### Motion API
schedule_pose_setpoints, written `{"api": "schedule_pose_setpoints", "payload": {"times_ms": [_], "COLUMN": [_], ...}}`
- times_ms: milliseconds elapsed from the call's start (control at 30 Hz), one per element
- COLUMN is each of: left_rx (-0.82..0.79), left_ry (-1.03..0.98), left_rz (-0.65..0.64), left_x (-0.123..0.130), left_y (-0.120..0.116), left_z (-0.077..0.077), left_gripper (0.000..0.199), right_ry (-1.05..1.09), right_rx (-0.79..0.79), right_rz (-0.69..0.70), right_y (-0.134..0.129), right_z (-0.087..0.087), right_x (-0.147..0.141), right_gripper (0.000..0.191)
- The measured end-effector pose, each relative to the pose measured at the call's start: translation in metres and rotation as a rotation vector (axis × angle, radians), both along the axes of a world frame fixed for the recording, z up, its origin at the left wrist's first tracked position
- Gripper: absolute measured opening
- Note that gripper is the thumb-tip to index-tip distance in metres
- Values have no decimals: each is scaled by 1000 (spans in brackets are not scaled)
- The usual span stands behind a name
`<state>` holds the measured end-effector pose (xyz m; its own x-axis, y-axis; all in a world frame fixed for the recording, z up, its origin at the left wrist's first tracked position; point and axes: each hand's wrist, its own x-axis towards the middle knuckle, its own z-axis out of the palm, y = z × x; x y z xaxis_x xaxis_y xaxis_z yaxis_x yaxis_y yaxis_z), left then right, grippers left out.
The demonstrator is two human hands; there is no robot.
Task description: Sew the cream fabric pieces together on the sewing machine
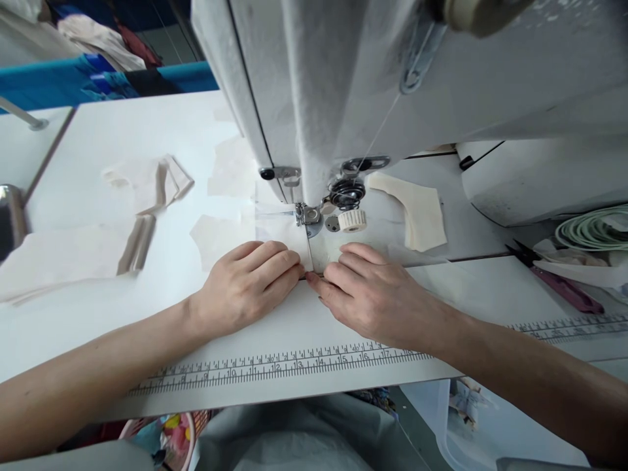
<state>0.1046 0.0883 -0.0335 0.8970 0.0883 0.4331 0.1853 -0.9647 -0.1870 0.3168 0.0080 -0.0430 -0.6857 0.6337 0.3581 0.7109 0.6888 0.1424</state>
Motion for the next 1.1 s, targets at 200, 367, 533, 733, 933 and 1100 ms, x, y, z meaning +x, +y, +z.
{"api": "schedule_pose_setpoints", "payload": {"times_ms": [200, 367, 533, 733, 933, 1100], "left_rx": [-9, -21, -28, -30, -38, -54], "left_ry": [-13, -19, -26, -12, 7, 6], "left_rz": [-2, -3, -5, -6, -36, -29], "left_x": [1, 1, 0, -1, -2, -1], "left_y": [0, 0, 0, 1, 3, 3], "left_z": [-1, -1, -1, -2, -1, -1], "left_gripper": [5, 4, 3, 3, 7, 7], "right_ry": [-3, 28, 53, 52, 53, 96], "right_rx": [-11, -30, -64, -68, -82, -66], "right_rz": [8, 7, 3, 9, 10, 22], "right_y": [0, 0, 0, 0, 1, 2], "right_z": [0, 1, 4, 4, 4, 6], "right_x": [0, -3, -4, -4, -3, 4], "right_gripper": [18, 19, 21, 22, 19, 20]}}
